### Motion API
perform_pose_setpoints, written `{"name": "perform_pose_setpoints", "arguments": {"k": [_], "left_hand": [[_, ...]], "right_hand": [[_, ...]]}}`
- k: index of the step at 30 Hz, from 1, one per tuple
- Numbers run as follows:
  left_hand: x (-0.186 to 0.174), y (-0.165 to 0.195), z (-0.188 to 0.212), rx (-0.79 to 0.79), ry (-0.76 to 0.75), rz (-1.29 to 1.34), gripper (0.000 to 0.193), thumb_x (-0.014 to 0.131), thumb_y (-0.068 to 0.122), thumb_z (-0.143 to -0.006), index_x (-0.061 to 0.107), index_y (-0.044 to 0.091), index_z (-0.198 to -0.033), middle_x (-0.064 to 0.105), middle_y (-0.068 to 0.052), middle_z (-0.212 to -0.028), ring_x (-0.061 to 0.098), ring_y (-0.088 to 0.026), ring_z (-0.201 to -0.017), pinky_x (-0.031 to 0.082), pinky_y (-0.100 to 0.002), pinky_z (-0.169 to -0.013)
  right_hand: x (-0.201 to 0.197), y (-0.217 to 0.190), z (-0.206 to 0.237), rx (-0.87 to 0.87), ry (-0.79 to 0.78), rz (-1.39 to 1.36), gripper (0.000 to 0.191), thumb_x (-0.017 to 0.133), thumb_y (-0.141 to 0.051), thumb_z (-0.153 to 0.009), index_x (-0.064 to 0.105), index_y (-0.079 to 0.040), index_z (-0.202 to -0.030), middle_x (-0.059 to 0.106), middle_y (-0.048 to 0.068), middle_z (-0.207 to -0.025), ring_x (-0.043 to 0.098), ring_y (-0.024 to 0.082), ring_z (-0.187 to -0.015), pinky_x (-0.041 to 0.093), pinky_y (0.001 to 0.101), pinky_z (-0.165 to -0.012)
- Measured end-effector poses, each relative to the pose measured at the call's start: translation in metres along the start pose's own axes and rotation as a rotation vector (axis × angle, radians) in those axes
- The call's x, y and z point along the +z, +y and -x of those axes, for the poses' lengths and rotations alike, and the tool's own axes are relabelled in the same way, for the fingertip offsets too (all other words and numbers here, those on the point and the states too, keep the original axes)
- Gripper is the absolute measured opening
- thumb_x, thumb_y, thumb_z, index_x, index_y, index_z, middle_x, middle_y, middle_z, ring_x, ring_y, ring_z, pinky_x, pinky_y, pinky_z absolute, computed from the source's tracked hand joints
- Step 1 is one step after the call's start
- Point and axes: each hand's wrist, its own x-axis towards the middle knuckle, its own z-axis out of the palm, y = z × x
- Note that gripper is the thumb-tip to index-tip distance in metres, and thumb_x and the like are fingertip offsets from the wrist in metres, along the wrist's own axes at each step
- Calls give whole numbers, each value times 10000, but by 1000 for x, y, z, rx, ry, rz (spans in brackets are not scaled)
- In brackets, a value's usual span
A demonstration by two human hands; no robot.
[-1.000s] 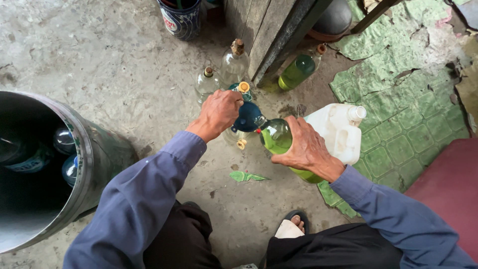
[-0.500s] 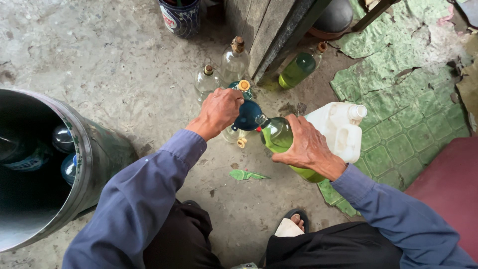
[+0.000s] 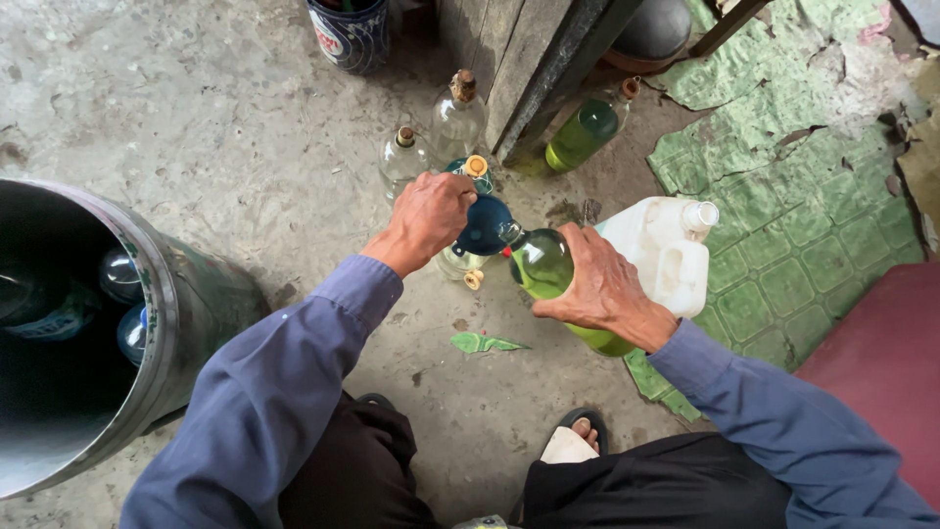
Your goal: The person sits on the floor and pours cooking oil from a large white plastic jug through a blue funnel into glass bottles arranged on the ground. They fill one bottle at a time, cap the filled bottles, and reposition the funnel for the next bottle.
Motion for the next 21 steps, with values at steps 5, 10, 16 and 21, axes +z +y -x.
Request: {"name": "perform_pose_setpoints", "arguments": {"k": [5, 10, 16, 21], "left_hand": [[-2, 3, 1, 15, -5, -26, 178, 582, 176, -931, 737, 88, -917, 714, -192, -873, 679, -415, -862, 528, -515, -765], [-2, 8, 1, -39, -10, -41, 186, 583, 196, -933, 740, 97, -928, 705, -199, -858, 668, -426, -828, 521, -521, -737], [-2, 6, -1, -35, -10, -44, 196, 581, 209, -937, 735, 89, -922, 704, -202, -866, 667, -426, -833, 521, -523, -742], [0, 7, 2, -40, 10, -41, 203, 580, 218, -933, 743, 98, -927, 708, -197, -872, 662, -436, -826, 515, -534, -740]], "right_hand": [[17, 13, -3, -115, 88, -148, 847, 912, -342, -535, 545, -60, -1244, 628, 190, -1170, 635, 394, -1086, 532, 482, -919], [37, 27, -7, -176, 183, -269, 859, 932, -292, -520, 545, -34, -1243, 648, 181, -1167, 660, 363, -1077, 549, 444, -926], [55, 45, -7, -224, 232, -498, 865, 970, -262, -572, 527, -50, -1284, 681, 111, -1188, 698, 228, -1095, 566, 357, -957], [64, 54, -7, -284, 248, -605, 907, 975, -242, -607, 492, -53, -1351, 674, 88, -1228, 675, 168, -1128, 555, 330, -989]]}}
